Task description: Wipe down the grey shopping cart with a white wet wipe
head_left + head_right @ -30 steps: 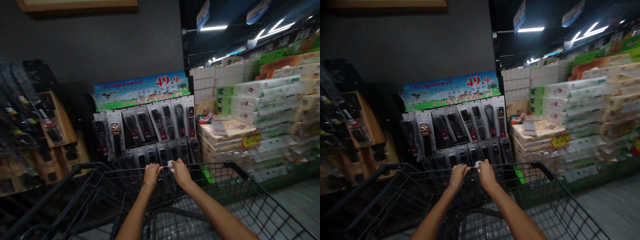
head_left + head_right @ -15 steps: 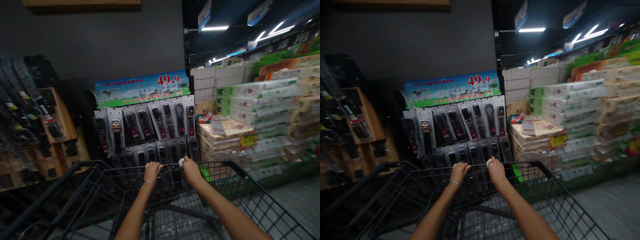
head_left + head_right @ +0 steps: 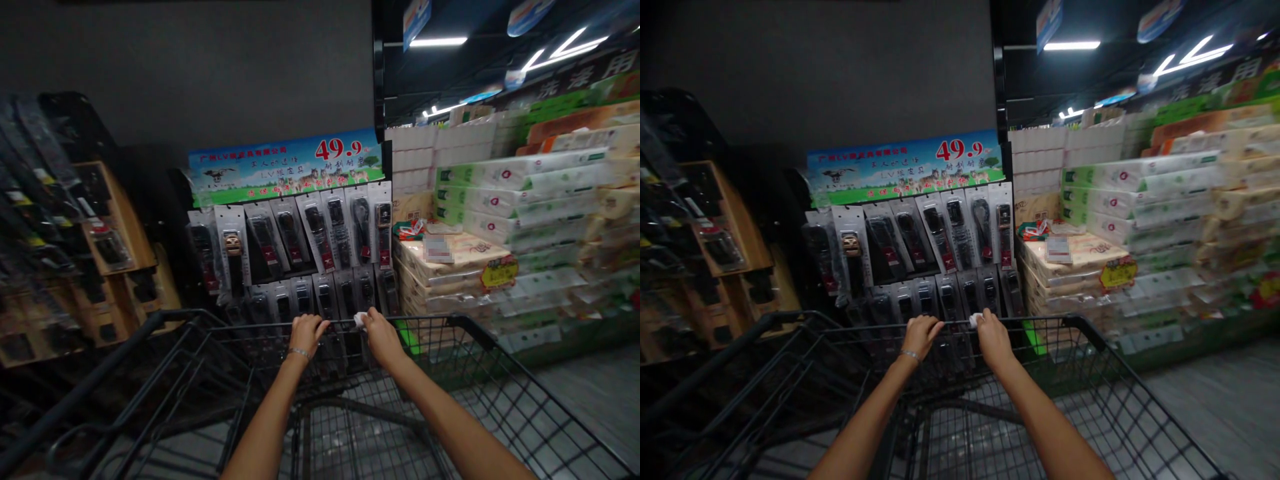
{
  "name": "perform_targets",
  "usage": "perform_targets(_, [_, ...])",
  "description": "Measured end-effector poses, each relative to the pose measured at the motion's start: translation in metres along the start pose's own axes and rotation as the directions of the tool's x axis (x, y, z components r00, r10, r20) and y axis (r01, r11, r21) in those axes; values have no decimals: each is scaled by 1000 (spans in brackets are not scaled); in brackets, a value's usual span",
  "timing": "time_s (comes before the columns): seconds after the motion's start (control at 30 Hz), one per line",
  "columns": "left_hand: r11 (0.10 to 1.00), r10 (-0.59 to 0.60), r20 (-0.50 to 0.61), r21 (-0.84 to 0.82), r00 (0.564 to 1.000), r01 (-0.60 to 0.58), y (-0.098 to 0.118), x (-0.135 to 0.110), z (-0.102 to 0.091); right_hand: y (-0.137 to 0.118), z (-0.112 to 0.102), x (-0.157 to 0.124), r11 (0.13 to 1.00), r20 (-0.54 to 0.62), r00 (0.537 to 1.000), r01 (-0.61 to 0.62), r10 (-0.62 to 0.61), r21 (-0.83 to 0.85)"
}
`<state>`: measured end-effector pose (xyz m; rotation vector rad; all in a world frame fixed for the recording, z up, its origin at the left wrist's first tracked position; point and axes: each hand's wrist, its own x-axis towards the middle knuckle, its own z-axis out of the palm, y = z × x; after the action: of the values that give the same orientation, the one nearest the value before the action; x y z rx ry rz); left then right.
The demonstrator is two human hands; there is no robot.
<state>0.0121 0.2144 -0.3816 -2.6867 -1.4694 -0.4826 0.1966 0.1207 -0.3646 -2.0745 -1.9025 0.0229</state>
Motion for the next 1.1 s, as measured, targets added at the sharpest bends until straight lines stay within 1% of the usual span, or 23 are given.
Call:
perform_targets(0.13, [1000,5,-66,-6,998,-6,1,-2,4,7,-7,1,998,9,998,-63,63,18])
perform_targets(0.23, [999,17,-80,-47,997,-20,-1,-2,5,1,-8,4,998,-23,1000,-5,6,70])
perform_targets(0.3, [997,20,-83,-68,996,-25,-1,-2,5,-6,-5,5,994,-27,998,56,-54,93])
perform_targets(0.37, [997,4,-87,-73,996,-10,-1,-2,6,-11,0,5,992,-21,996,87,-85,90])
perform_targets(0.43, [997,-14,-90,-71,996,8,1,-1,6,-12,5,3,994,-21,997,82,-81,72])
perform_targets(0.53, [998,-24,-90,-68,996,18,3,-1,6,-3,9,-1,998,-23,998,51,-50,40])
perform_targets(0.63, [998,-19,-88,-55,996,14,3,-1,5,9,1,-3,1000,-11,1000,15,-15,0])
perform_targets(0.73, [999,-12,-84,-37,996,9,3,-1,5,13,-14,-2,998,22,999,-42,43,-47])
perform_targets(0.8, [1000,-14,-77,-28,997,11,4,-1,5,10,-22,-1,998,-1,999,-50,50,-42])
perform_targets(0.87, [1000,-17,-73,-22,997,16,4,-1,5,5,-24,1,1000,-56,998,-17,16,-11])
perform_targets(0.93, [1000,-23,-73,-14,997,22,5,-1,4,3,-19,0,1000,-65,998,6,-5,10])
perform_targets(1.03, [999,-35,-60,-11,998,35,6,-1,3,6,-6,-3,1000,-13,1000,-17,17,11])
perform_targets(1.1, [999,-38,-55,-20,998,37,6,-1,3,13,1,-5,1000,-1,1000,-24,24,1])
